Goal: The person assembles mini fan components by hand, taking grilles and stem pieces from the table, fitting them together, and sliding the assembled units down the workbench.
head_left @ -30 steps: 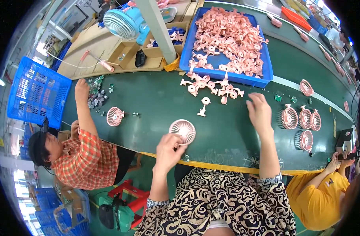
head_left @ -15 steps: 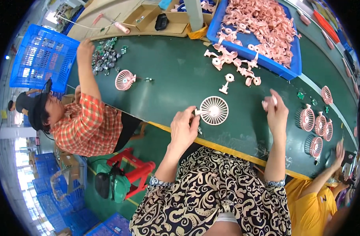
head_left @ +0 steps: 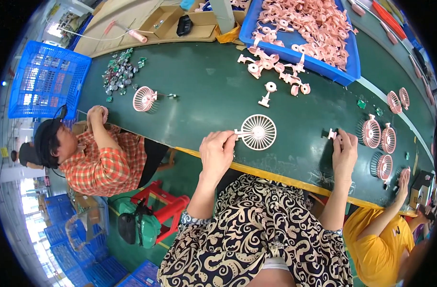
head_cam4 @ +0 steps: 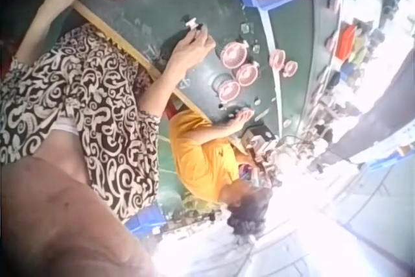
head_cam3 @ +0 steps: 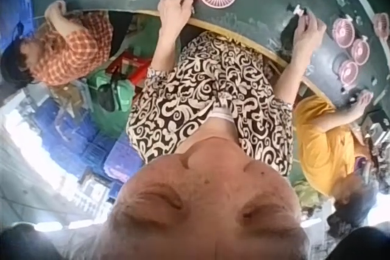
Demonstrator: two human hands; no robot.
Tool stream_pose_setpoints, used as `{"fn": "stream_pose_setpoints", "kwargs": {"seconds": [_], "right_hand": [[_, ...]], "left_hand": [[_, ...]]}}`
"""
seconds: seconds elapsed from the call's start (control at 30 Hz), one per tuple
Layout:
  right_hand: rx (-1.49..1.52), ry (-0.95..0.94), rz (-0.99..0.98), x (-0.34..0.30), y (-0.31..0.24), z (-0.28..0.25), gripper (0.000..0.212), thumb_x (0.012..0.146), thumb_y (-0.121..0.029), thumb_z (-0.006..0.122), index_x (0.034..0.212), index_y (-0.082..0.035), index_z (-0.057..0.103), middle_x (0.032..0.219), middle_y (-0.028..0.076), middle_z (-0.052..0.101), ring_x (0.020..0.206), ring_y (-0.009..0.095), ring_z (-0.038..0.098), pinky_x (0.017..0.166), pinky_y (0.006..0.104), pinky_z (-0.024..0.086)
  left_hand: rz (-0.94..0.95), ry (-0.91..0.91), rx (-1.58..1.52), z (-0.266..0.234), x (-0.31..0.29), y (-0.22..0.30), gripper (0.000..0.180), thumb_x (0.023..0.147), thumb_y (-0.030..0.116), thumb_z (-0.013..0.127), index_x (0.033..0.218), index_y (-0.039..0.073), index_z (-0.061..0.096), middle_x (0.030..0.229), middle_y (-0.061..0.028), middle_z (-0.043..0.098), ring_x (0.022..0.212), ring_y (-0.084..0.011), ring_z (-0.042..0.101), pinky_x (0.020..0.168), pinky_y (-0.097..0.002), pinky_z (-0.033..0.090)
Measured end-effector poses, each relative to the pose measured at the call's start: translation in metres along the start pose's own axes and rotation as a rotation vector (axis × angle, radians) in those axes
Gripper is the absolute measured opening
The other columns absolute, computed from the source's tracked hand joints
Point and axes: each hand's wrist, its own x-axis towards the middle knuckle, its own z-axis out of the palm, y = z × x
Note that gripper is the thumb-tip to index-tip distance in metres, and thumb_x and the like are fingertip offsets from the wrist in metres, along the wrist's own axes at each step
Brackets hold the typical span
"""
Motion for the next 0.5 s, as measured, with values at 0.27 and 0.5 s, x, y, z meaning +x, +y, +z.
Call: {"fn": "stream_pose_setpoints", "kwargs": {"seconds": [0.27,0.5], "right_hand": [[0.347,-0.248,-0.314,-0.015,-0.1,0.005,0.028,0.084,-0.012,0.084,0.108,-0.001,0.074,0.097,0.011,0.071,0.072,0.019,0.068,0.059,0.0318,0.053],[0.263,-0.28,-0.563,-0.028,-0.131,0.039,0.018,0.087,-0.014,0.08,0.101,-0.005,0.071,0.093,0.009,0.065,0.081,0.028,0.07,0.064,0.0387,0.058]], "left_hand": [[-0.107,-0.12,-0.245,0.012,-0.008,0.007,0.01,0.094,0.008,0.073,0.1,0.002,0.077,0.085,-0.0112,0.075,0.073,-0.0215,0.069,0.068,-0.0328,0.053],[-0.041,-0.203,-0.198,0.012,-0.002,0.014,0.008,0.094,0.011,0.072,0.096,0.004,0.075,0.078,-0.0102,0.071,0.073,-0.0256,0.066,0.07,-0.0374,0.051]]}}
